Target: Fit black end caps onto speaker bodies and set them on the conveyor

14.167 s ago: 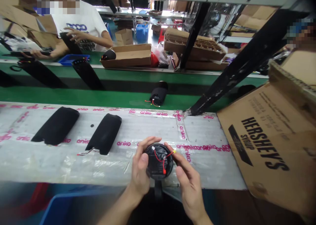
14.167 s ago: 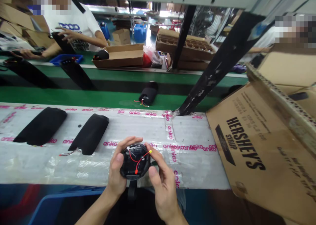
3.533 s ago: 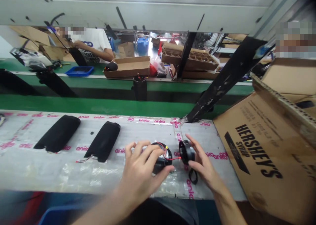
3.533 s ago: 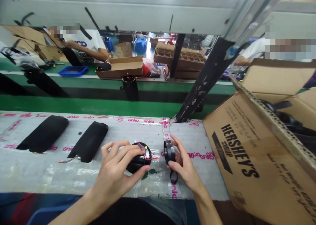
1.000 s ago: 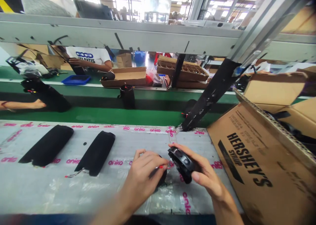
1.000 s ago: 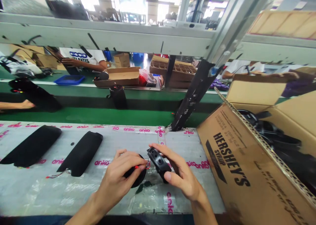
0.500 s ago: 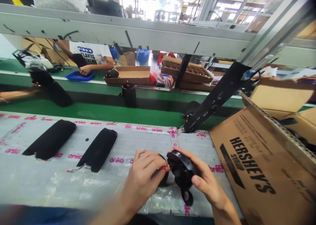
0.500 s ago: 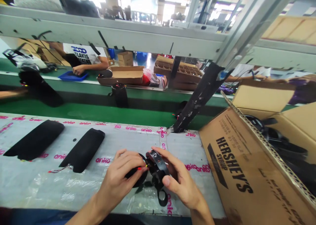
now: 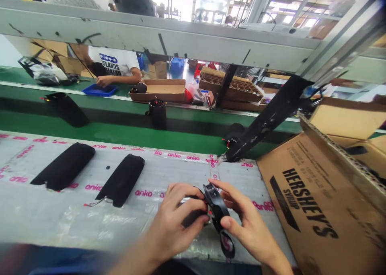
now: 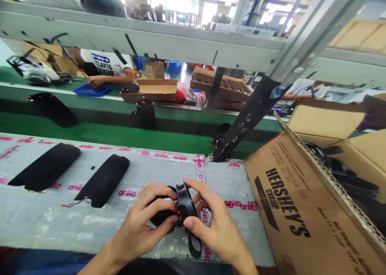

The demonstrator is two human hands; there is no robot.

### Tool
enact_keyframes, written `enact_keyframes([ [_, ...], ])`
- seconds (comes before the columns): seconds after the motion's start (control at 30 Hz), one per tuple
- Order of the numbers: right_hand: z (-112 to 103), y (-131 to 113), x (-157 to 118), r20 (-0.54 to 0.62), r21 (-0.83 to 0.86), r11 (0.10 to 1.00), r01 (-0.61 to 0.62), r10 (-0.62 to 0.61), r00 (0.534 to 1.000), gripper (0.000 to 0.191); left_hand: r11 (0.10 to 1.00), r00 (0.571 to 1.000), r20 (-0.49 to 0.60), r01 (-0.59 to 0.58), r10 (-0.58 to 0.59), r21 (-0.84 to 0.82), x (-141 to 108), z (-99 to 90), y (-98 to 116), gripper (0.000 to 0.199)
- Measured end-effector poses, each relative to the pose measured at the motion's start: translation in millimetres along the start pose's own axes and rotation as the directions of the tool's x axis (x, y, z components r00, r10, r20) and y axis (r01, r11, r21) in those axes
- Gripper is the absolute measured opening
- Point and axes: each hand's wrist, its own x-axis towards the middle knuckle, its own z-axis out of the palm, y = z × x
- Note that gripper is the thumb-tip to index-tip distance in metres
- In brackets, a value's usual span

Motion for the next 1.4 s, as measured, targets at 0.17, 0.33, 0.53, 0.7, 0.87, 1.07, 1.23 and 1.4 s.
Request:
enact_keyframes([
  [0.17, 2, -3, 3, 0.006, 0.026, 0.999, -0.018, 0.018, 1.0, 0.076, 0.994, 0.992, 0.077, -0.098, 0.102, -0.05, 2, -10.3, -2, 0.012],
  [0.33, 3, 7, 3, -0.021, 0.173, 0.984, -0.042, 0.046, 0.999, 0.075, 0.99, 0.99, 0.023, -0.142, 0.141, 0.004, -1, -8.2, -4, 0.021],
  [0.53, 10, 7, 3, -0.032, 0.273, 0.962, -0.005, 0.014, 0.999, 0.065, 0.996, 0.996, 0.046, -0.083, 0.082, 0.034, 2, -5.8, -4, 0.021],
  [0.7, 9, 16, -2, -0.033, 0.276, 0.961, -0.029, 0.04, 0.999, 0.07, 0.997, 0.998, 0.058, 0.024, -0.028, 0.068, 4, -5.2, 3, 0.017],
  [0.87, 8, 25, -4, -0.047, 0.218, 0.975, -0.048, 0.06, 0.997, 0.071, 0.997, 0.997, -0.035, 0.065, -0.063, 0.045, 3, -1.6, 6, 0.018],
  [1.07, 5, 20, -2, -0.063, 0.214, 0.977, -0.015, 0.03, 0.998, 0.075, 0.999, 0.996, -0.079, 0.042, -0.041, 0.014, 4, 6.4, 2, 0.016],
  [1.23, 6, 22, 0, -0.073, 0.214, 0.977, -0.013, 0.029, 0.997, 0.073, 0.997, 0.996, -0.064, 0.068, -0.066, 0.026, 5, 8.2, 1, 0.018],
  [1.4, 7, 17, -4, -0.105, 0.187, 0.982, 0.034, -0.014, 0.994, 0.074, 0.993, 0.994, -0.027, 0.105, -0.104, 0.054, 10, 6.9, 3, 0.021],
])
